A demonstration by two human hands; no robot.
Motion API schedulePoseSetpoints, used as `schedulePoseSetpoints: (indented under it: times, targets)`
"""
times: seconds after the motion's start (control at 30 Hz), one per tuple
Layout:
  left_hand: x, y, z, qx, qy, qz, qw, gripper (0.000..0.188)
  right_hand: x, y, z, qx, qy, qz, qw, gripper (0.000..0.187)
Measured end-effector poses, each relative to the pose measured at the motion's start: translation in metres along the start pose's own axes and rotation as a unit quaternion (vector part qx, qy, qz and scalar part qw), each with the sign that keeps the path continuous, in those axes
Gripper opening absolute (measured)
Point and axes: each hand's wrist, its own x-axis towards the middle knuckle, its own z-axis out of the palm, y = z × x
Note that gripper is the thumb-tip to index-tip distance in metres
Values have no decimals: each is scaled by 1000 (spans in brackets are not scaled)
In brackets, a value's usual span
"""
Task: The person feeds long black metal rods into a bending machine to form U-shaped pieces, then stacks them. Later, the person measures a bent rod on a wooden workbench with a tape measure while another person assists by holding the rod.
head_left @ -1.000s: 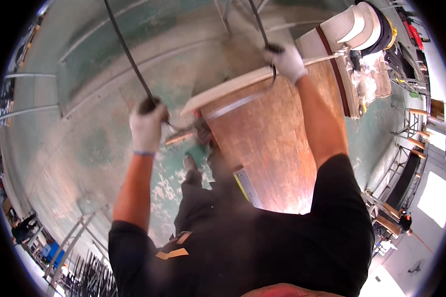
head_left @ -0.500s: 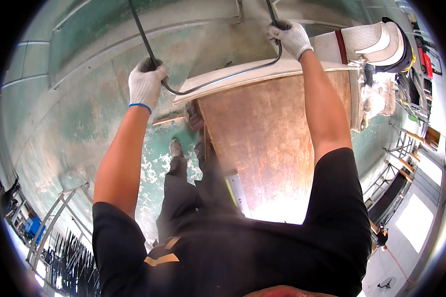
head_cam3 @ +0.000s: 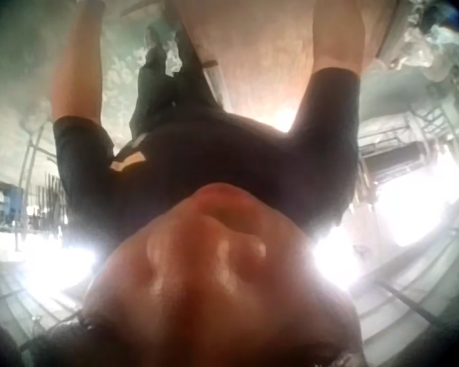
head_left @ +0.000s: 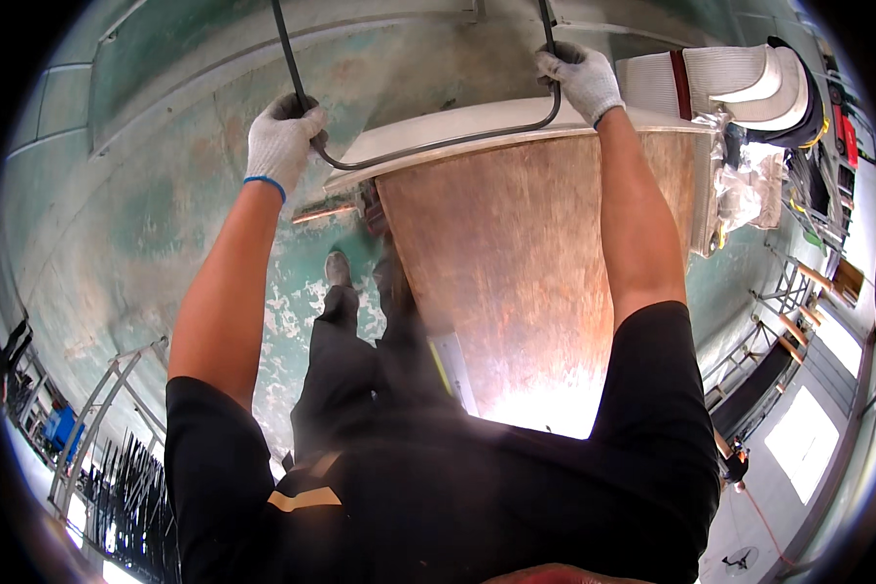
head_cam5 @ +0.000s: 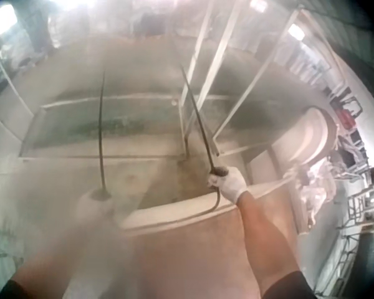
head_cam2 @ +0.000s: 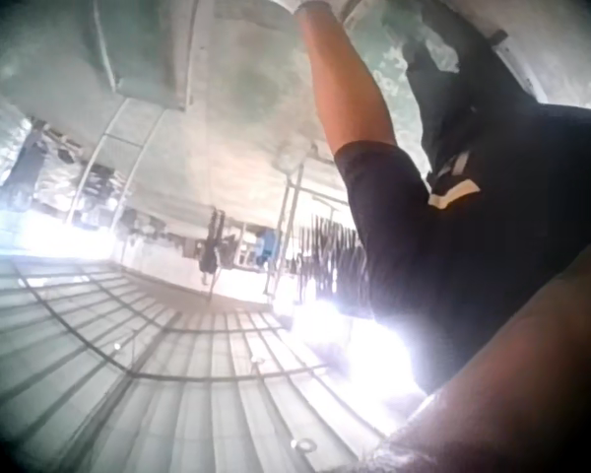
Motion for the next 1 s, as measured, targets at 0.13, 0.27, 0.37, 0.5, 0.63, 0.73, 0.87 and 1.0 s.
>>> schedulePoseSetpoints:
  times: [0.13,0.27,0.37,0.5,0.63,0.73,0.87,1.0]
  targets:
    - [7,-8,-3,10,3,8,1000,22,3,5,-1,-29,3,-10,1000,31]
    - [6,-8,-5,0,-4,10,1000,24,7,12,-4,-33,0,-48,998,31]
    - [1,-5,-4,-1,-4,9,1000,24,14,27,-1,78,-1,-46,996,21]
    - [0,-5,-3,9,-4,10,1000,24,18,32,-2,103,-15,-57,993,18]
    - [0,-6,-3,11,-9,19,1000,24,17,34,-2,121,-16,-54,991,18]
    - [1,-8,-6,15,-5,14,1000,25,15,28,0,97,-12,-55,994,19]
    - [1,-9,-4,21,-4,19,1000,25,12,29,-1,118,-14,-52,992,19]
    - [-1,-7,-4,18,-1,22,1000,23,8,17,-3,60,-9,-72,996,20]
